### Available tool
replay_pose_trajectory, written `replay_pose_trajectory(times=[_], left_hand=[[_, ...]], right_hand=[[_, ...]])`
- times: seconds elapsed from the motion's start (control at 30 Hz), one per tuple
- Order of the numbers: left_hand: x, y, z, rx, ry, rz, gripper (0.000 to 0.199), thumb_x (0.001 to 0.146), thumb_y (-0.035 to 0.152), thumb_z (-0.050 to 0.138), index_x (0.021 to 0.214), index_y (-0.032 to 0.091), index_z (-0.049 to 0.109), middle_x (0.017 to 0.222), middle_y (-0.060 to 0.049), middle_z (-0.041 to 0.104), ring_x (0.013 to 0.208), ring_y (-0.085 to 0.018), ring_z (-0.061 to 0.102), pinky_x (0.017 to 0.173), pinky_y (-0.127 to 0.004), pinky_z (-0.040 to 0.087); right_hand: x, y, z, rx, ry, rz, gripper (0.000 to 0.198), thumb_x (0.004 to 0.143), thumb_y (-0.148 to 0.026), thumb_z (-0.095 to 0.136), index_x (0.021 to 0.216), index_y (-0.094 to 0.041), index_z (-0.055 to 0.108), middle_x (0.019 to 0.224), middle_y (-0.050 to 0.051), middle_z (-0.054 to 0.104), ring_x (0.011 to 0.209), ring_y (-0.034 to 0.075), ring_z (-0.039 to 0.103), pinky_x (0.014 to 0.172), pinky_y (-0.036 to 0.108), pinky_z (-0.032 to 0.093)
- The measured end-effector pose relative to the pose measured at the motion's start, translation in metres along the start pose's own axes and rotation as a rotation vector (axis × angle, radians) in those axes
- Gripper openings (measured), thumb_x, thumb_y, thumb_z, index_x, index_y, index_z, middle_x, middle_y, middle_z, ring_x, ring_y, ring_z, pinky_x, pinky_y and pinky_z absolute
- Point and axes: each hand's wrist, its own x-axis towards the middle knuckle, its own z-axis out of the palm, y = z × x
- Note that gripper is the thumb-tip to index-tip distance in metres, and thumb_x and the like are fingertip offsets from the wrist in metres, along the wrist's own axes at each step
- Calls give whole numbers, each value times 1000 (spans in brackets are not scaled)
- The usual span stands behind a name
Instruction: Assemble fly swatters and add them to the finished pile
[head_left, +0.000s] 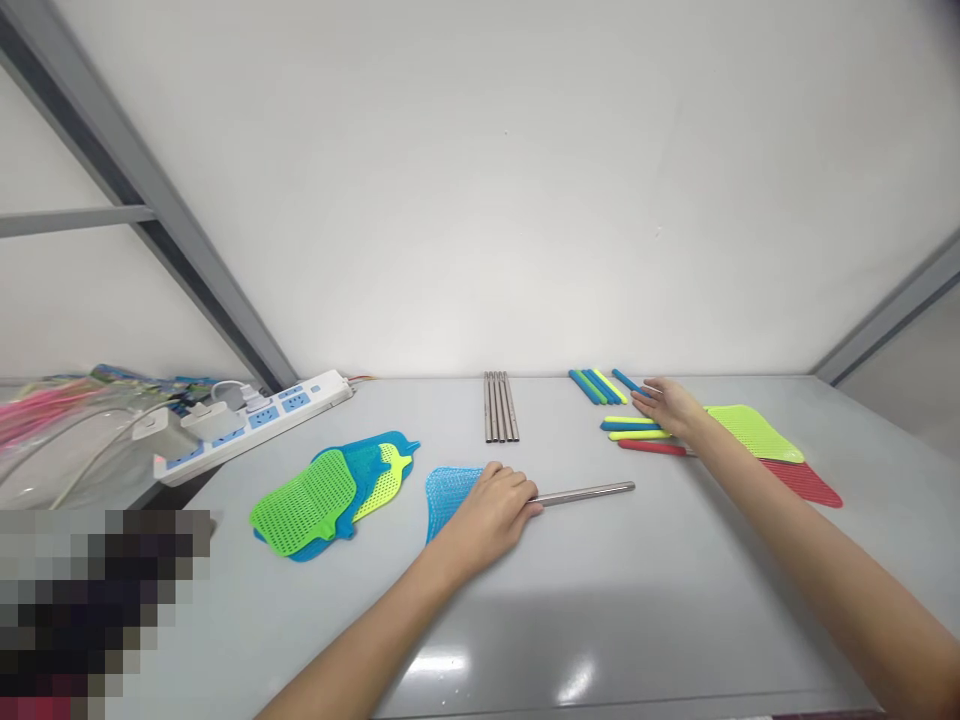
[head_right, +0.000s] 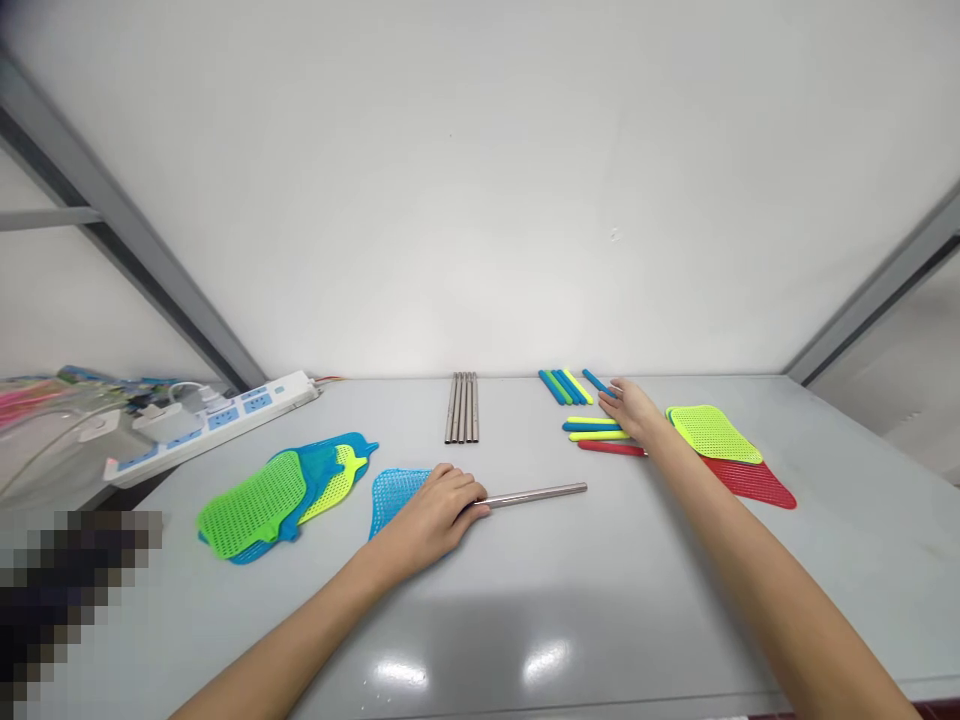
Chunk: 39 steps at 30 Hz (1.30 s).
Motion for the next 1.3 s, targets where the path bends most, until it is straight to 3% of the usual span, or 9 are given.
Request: replay_pose_trajectory(times=[0.17,0.33,0.5,0.57,0.73,0.83,1.0,1.3], left_hand=[[-1,1,1,-9,14,5,22,85,18,29,83,18,50,74,-2,53,71,-14,45,71,-30,32],[-1,-2,1,-23,38,-9,19,83,13,30,82,17,49,74,-2,52,74,-15,45,71,-29,34],[-2,-7,2,-31,81,-40,20,81,8,30,87,18,46,81,-3,50,81,-17,43,72,-29,35],[-2,-8,2,-20,106,-49,21,80,7,30,90,18,45,82,-3,50,82,-17,43,74,-30,35],[1,-12,1,11,203,-70,22,80,7,30,95,17,43,89,-4,50,86,-16,44,81,-31,33],[4,-17,0,25,271,-100,22,82,9,29,97,17,43,92,-4,52,88,-16,44,83,-31,33],[7,-28,0,21,341,-136,20,83,15,31,98,18,44,92,-3,53,88,-16,46,82,-31,34],[9,-32,3,11,323,-133,19,83,18,32,95,18,46,91,-3,55,87,-16,48,81,-31,34]], right_hand=[[11,1,-4,9,57,-47,10,68,-7,43,68,-16,47,84,5,47,74,13,54,56,23,52],[11,-7,-10,54,146,-223,12,68,-8,44,66,-16,51,79,2,47,66,8,52,60,19,50],[-18,-9,-23,70,185,-364,15,69,-11,42,70,-17,56,77,-1,47,61,7,53,63,22,49],[-36,-4,-25,91,111,-444,14,68,-12,43,69,-17,56,78,0,49,63,9,55,65,25,48],[-74,20,-17,120,-85,-392,10,64,-14,48,64,-17,58,81,0,55,70,13,56,66,27,48],[-82,34,-13,211,-104,-399,13,64,-13,47,61,-18,58,76,0,56,72,13,56,67,27,48],[-86,47,-10,246,-273,-353,14,66,-13,46,61,-17,59,78,1,60,76,16,57,72,31,47],[-87,46,-12,320,-325,-259,14,66,-14,46,62,-14,59,77,4,62,77,19,58,75,34,46]])
